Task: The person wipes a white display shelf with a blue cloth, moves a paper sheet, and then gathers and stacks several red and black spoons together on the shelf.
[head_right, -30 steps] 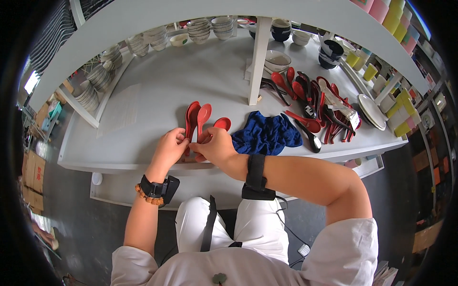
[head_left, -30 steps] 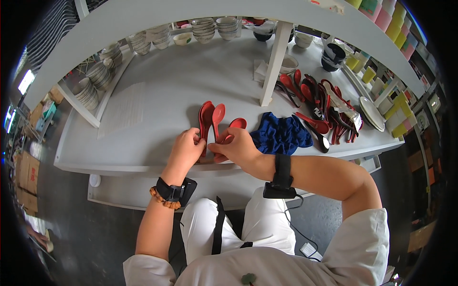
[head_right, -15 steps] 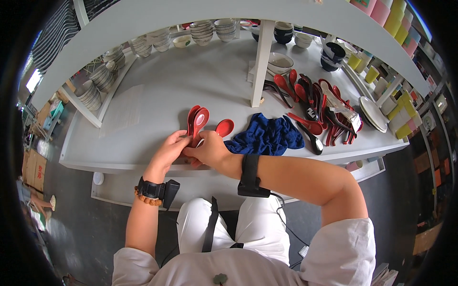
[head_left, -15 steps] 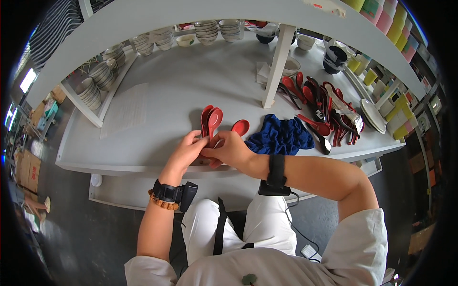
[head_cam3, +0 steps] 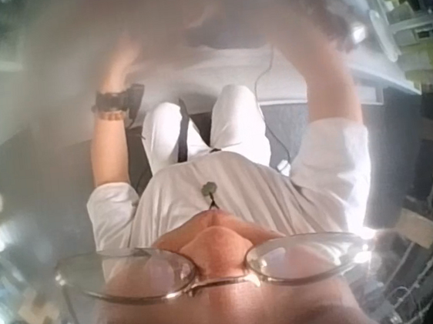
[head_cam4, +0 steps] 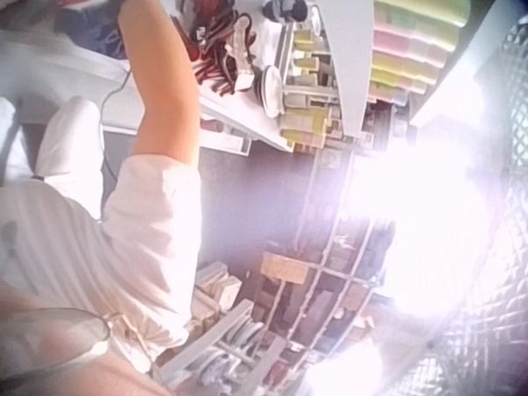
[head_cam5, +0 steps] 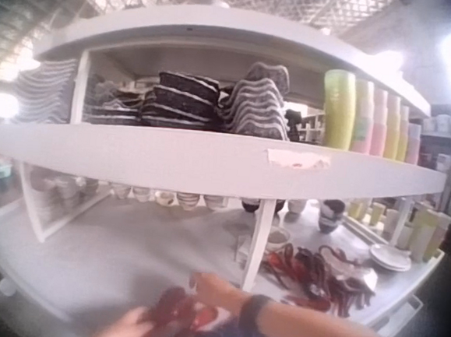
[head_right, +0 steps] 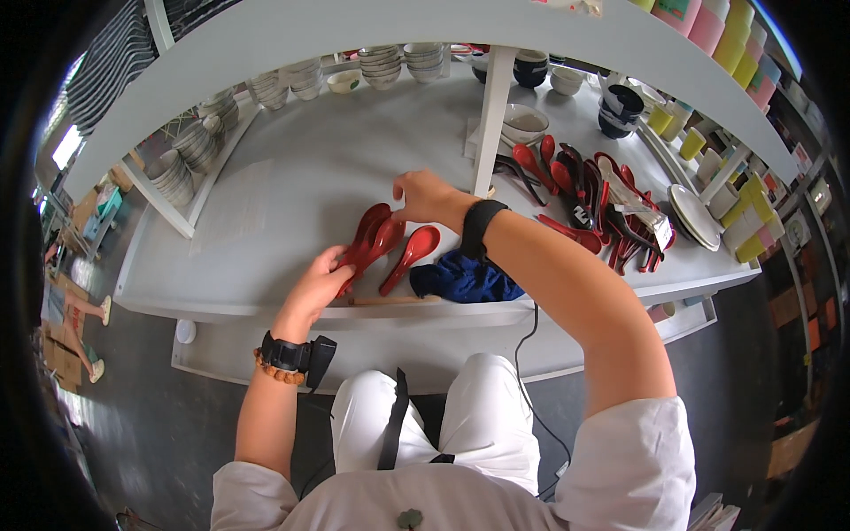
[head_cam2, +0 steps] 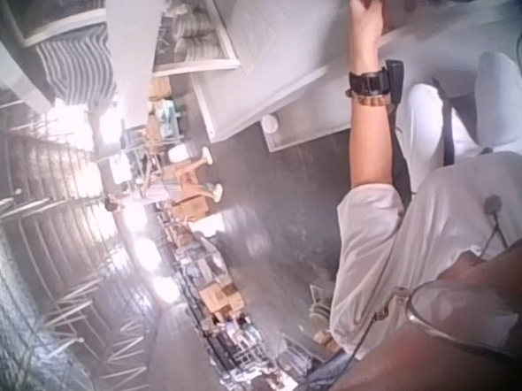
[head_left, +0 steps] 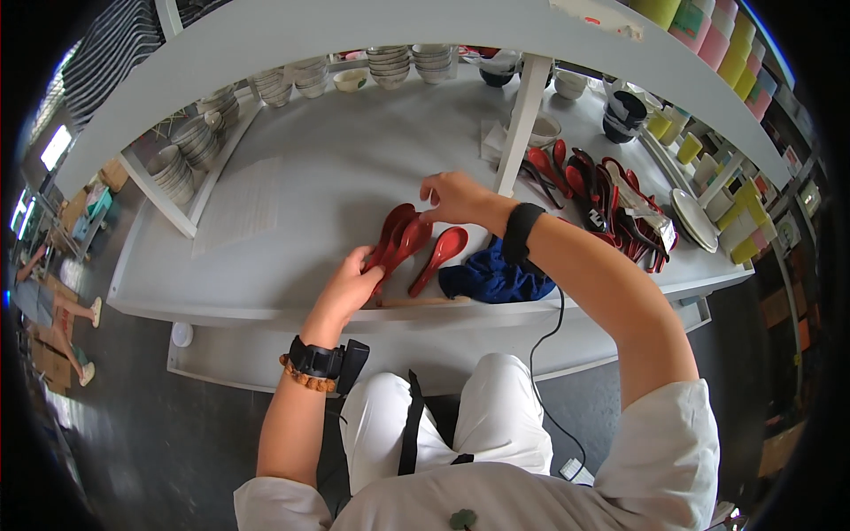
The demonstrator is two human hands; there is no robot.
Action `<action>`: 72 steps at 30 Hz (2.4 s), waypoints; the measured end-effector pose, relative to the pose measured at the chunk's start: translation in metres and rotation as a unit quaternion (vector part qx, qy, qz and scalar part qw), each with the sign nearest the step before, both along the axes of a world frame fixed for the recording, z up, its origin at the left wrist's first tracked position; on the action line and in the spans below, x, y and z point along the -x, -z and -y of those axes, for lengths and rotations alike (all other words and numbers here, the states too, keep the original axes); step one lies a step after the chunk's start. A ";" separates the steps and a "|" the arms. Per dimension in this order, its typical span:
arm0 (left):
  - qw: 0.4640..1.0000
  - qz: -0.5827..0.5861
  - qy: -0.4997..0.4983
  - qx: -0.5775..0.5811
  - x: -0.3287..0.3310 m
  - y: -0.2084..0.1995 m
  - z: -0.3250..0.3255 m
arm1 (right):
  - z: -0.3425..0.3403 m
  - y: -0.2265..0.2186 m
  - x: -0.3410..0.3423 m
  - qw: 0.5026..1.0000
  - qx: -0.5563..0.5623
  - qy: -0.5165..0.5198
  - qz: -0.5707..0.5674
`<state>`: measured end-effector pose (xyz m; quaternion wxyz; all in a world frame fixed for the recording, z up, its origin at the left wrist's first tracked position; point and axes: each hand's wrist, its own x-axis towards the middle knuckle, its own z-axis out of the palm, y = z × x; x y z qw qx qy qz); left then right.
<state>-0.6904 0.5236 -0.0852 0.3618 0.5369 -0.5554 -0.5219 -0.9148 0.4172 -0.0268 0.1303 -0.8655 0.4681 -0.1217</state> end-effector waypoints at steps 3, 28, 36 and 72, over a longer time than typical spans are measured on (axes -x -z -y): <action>1.000 0.002 0.007 -0.024 0.000 -0.007 -0.005 | 0.005 0.012 -0.002 0.997 -0.065 -0.025 0.031; 0.981 -0.166 -0.003 -0.104 -0.010 -0.012 -0.001 | 0.015 0.025 -0.006 0.976 -0.127 0.035 0.172; 0.978 -0.142 0.000 -0.150 -0.010 -0.012 0.001 | 0.015 0.023 -0.011 0.994 -0.055 0.027 0.085; 0.996 0.085 -0.003 0.005 0.004 0.006 0.001 | 0.011 0.034 -0.011 0.978 -0.124 0.067 0.156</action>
